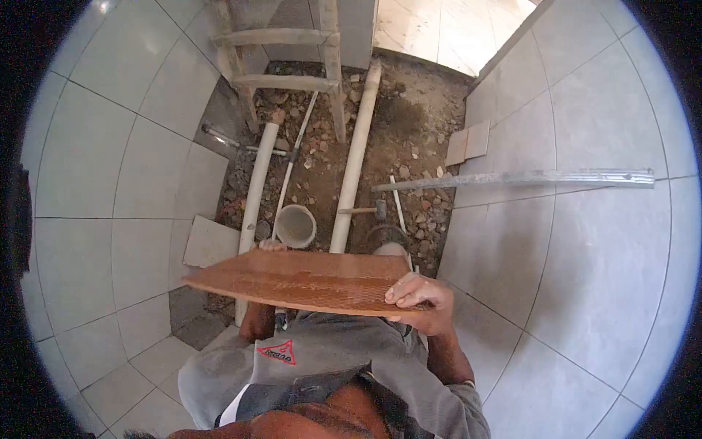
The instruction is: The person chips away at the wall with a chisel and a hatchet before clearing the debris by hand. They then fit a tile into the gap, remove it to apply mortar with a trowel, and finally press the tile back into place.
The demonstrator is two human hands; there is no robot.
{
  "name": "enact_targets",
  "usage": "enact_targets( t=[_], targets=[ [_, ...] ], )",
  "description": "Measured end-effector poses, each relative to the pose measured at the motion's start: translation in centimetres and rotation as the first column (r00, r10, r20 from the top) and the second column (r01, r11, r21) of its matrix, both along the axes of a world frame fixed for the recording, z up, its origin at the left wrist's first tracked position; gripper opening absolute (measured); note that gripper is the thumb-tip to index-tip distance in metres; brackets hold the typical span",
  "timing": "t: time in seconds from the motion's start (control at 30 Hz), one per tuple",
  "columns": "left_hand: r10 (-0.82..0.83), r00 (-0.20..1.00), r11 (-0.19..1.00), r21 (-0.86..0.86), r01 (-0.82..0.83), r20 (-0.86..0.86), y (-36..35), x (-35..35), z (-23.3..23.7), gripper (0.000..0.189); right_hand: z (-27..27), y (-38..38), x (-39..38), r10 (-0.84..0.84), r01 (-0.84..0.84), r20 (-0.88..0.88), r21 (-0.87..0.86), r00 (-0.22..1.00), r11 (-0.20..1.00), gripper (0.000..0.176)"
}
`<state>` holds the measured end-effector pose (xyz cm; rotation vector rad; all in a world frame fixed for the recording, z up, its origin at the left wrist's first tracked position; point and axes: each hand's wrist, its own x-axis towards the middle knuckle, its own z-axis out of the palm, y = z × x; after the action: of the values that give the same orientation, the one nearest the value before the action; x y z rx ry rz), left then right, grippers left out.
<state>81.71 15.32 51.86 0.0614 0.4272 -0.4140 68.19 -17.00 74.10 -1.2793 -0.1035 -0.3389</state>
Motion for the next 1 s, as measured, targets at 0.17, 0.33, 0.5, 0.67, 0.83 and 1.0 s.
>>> enact_targets(
  t=[0.17,0.33,0.5,0.67,0.83,1.0],
  targets=[
    [0.205,0.942,0.979,-0.056,-0.198,0.264,2.5,-1.0,0.6,0.034,-0.6,-0.9,3.9,0.157,-0.164,0.100,0.063,0.983,0.985,0.026],
    [0.297,0.872,0.950,-0.023,-0.313,0.390,7.1,1.5,-8.2,0.035,-1.1,-2.5,8.1,0.258,-0.271,0.106,0.133,0.960,0.953,0.029],
    [0.193,0.951,0.923,0.283,-0.259,0.242,-0.7,7.2,-1.6,0.036,-2.9,-8.2,14.0,0.164,-0.177,0.067,0.302,0.984,0.937,0.036],
    [0.069,0.971,0.903,0.399,-0.158,0.227,-9.7,18.5,-1.6,0.037,-6.1,-18.4,22.7,-0.116,0.126,-0.057,0.613,0.992,0.780,0.035],
    [-0.130,0.951,0.848,0.528,-0.041,0.282,-22.9,35.1,-2.5,0.039,-11.0,-31.3,31.2,-0.421,0.388,-0.040,0.476,0.906,0.789,0.041],
    [-0.132,0.990,0.819,0.568,0.080,0.052,-39.6,47.6,1.4,0.047,-10.8,-42.6,36.9,-0.580,0.458,-0.009,0.624,0.815,0.633,0.041]
  ],
)
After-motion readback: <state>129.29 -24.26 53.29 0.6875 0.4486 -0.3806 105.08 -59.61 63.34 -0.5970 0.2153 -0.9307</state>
